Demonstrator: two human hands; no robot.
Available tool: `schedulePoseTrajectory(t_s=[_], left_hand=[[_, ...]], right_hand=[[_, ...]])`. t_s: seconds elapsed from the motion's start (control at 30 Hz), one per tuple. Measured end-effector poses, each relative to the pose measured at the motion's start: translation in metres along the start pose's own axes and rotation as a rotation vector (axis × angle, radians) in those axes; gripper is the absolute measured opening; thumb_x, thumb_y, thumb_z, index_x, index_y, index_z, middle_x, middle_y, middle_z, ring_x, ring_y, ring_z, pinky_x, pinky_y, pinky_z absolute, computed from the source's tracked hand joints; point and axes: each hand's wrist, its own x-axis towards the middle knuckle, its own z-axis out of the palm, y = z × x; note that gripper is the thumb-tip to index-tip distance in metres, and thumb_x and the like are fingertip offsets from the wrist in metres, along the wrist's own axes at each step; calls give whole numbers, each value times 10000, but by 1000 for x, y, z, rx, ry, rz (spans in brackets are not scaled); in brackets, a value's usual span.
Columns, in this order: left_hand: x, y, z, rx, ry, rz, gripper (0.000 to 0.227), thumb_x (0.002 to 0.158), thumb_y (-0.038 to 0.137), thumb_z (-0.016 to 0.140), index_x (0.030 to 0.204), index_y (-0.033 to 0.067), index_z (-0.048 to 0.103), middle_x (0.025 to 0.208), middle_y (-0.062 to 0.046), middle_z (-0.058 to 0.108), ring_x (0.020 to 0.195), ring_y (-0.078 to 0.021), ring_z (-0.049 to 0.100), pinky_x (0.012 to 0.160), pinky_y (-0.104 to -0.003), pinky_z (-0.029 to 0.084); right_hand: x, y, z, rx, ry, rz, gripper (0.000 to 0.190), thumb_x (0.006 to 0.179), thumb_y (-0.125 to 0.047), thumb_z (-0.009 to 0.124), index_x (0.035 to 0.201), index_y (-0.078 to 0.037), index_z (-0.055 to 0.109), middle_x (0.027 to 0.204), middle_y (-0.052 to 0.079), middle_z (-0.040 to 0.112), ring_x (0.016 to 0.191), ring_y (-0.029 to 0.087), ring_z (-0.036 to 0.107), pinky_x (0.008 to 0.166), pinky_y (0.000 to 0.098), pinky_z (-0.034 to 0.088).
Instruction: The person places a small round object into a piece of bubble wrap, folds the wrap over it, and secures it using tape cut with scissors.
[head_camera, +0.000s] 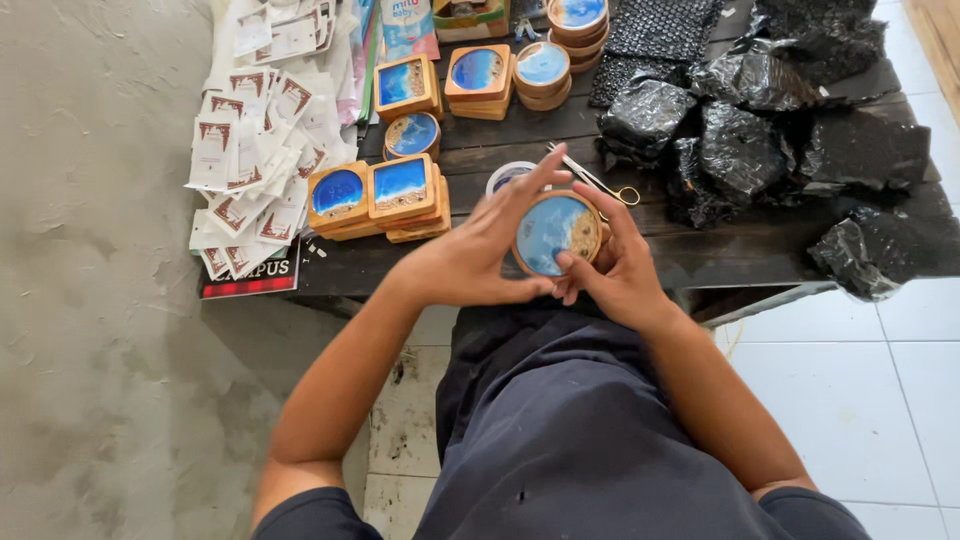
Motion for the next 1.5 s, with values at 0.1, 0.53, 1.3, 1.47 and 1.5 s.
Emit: schedulePoseTrajectory(t_s=[0.1, 0.53, 1.3, 1.47, 1.5], left_hand=[[-9, -9, 25, -193, 204, -127, 793, 949, 334, 772, 1547, 204, 267, 1353, -114, 504, 1271, -249, 506, 1052, -355, 437], [-19, -3, 84, -615, 817, -105, 455, 1086, 410, 488, 968, 14, 678, 1350, -198, 677, 1204, -251, 655, 1014, -406, 502], [-43, 21, 102, -346, 794, -441, 329, 1057, 282, 583, 1356, 237, 712, 716, -34, 709, 773, -24, 470, 655, -277, 498], [-42, 17, 104, -465, 811, -456, 358, 1086, 325, 488, 1320, 214, 736, 903, -97, 802, 873, -49, 559, 747, -304, 551], [-39, 16, 103, -490, 809, -445, 358, 1090, 322, 485, 1311, 202, 740, 945, -96, 804, 902, -56, 576, 776, -305, 554]], right_hand=[[-4, 18, -2, 78, -10, -55, 660, 979, -52, 609, 1544, -30, 269, 1111, 271, 632, 554, 305, 726, 474, 366, 664], [-20, 18, 4, 129, 25, -91, 580, 1063, -91, 470, 1549, 1, 169, 889, 305, 691, 637, 387, 760, 481, 390, 692], [-26, 19, -24, -1103, 86, -340, 294, 980, -283, 718, 716, -201, 620, 520, -26, 638, 514, 245, 673, 511, 339, 514], [-26, 12, -15, -1115, 75, -309, 185, 969, -298, 716, 826, -204, 646, 561, -3, 652, 563, 274, 694, 533, 378, 520], [-26, 5, -10, -890, 44, -191, 49, 979, -206, 649, 946, -179, 673, 517, -8, 650, 502, 214, 679, 537, 322, 531]])
